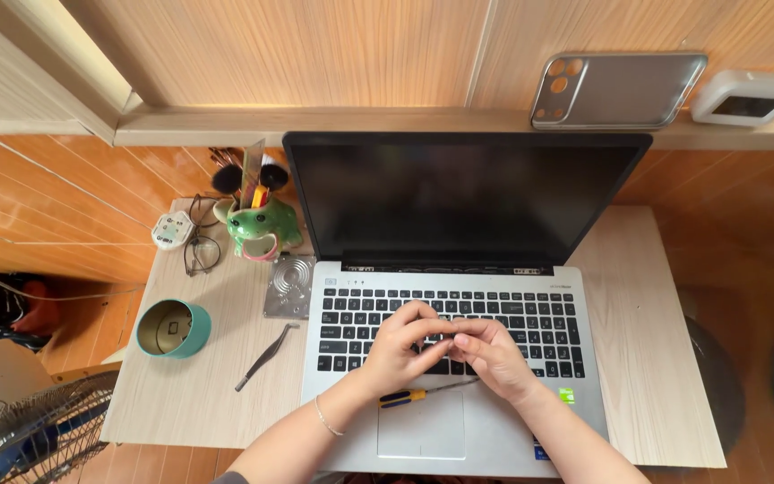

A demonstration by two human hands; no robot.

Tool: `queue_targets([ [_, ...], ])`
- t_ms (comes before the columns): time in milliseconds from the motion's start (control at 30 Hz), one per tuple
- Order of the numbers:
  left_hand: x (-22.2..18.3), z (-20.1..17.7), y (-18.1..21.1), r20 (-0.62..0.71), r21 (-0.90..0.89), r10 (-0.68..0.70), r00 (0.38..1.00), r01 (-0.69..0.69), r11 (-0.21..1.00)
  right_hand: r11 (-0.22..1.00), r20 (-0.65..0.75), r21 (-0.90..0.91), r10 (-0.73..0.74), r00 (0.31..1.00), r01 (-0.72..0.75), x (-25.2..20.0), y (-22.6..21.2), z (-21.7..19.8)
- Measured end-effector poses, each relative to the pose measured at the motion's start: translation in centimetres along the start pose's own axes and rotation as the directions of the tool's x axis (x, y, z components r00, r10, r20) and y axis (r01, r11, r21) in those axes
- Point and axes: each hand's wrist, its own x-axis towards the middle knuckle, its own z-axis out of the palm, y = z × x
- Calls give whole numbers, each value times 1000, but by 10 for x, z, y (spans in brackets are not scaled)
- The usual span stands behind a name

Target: A person is disassembling a laptop frame and prying at the keyboard area using a screwdriver and prying tool.

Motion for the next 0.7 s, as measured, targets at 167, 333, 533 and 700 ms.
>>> queue_targets([
  [167,2,1,0,-9,1,27,1000,-27,1000,995,-7,-52,-82,997,82,2,-3,4],
  [333,3,0,3,-30,47,19,999,-18,999,978,-12,-160,-137,991,133,-2,-6,8],
  [533,1,1,1,1,82,59,998,-59,995,901,35,-308,-311,950,306,-4,-9,11],
  [700,7,-1,10,-58,139,147,987,-138,981,901,-46,-330,-312,949,280,-4,-10,21],
])
